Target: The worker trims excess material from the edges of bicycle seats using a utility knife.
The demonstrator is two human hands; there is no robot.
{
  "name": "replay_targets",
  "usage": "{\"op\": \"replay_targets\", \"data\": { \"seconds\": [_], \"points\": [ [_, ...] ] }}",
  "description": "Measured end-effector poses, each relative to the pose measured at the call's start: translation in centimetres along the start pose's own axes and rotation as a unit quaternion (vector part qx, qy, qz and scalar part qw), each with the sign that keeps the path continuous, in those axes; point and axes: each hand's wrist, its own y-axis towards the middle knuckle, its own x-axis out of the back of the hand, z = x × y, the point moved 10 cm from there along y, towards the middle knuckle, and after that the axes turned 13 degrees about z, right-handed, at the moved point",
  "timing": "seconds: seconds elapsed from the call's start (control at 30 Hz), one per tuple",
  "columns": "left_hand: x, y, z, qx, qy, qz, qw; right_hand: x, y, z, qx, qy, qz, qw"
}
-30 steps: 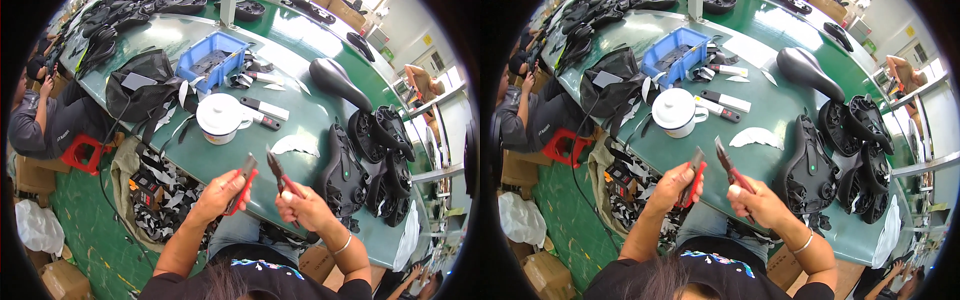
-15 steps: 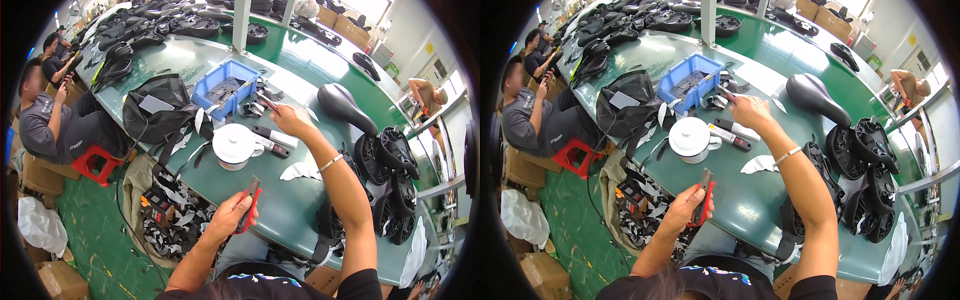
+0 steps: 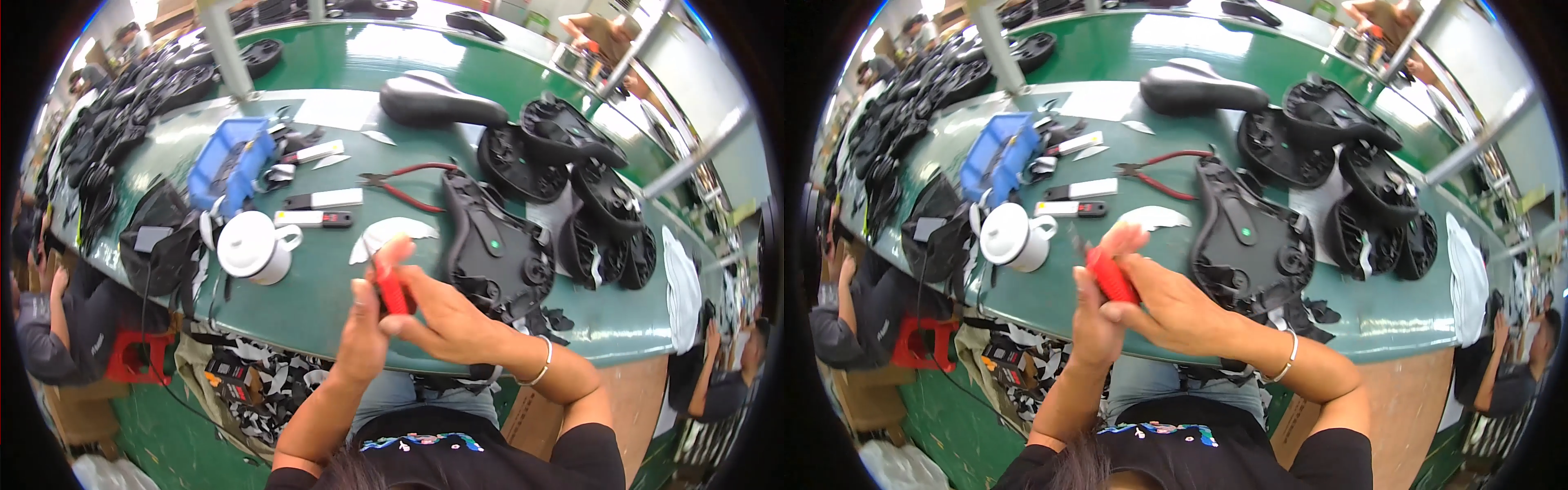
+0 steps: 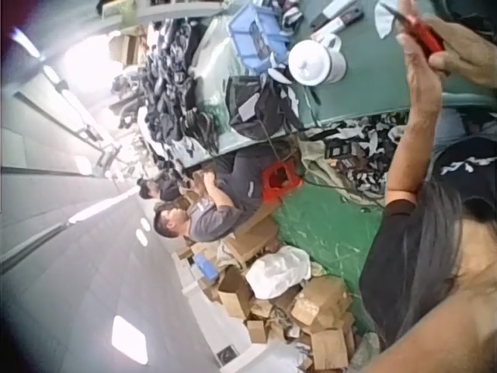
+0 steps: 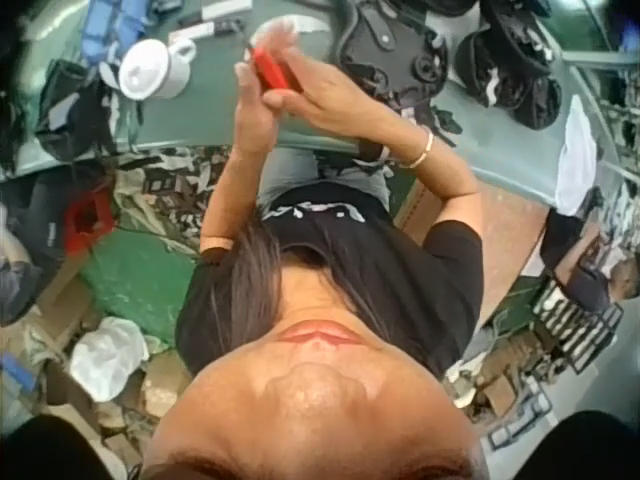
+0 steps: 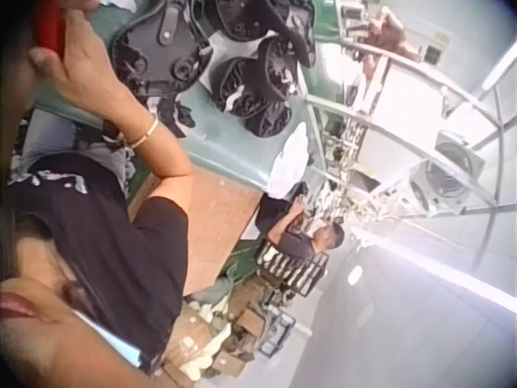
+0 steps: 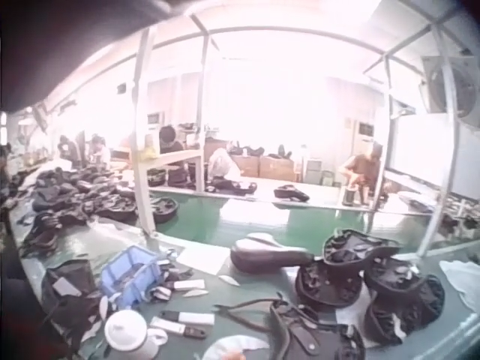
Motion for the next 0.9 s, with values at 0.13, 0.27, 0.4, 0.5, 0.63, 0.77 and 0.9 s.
{"op": "replay_targets", "data": {
  "seconds": [0.13,0.27,0.4,0.5,0.63,0.77,0.9],
  "points": [
    [-1.8,3.2,3.8,0.1,0.255,0.024,0.961,6.0,-10.1,-4.8,-0.128,0.186,-0.237,0.945],
    [1.0,6.6,8.0,0.189,0.196,-0.066,0.96,10.4,-21.2,-8.8,-0.237,0.089,-0.428,0.868],
    [0.8,9.2,13.0,0.3,0.154,-0.001,0.942,8.9,-21.9,-11.6,-0.259,0.034,-0.43,0.864],
    [-0.1,7.6,11.3,0.281,0.08,-0.042,0.955,7.5,-22.3,-12.1,-0.244,0.087,-0.409,0.875],
    [0.3,4.0,6.4,0.244,0.027,-0.015,0.969,4.1,-20.1,-9.6,-0.188,0.114,-0.301,0.928],
    [4.8,0.2,3.5,0.261,0.079,-0.075,0.959,4.1,-19.2,-11.2,-0.181,0.223,-0.294,0.912],
    [6.5,-3.0,-2.1,0.068,0.644,-0.184,0.739,1.5,-15.4,-10.6,-0.202,0.273,-0.229,0.912]
  ]
}}
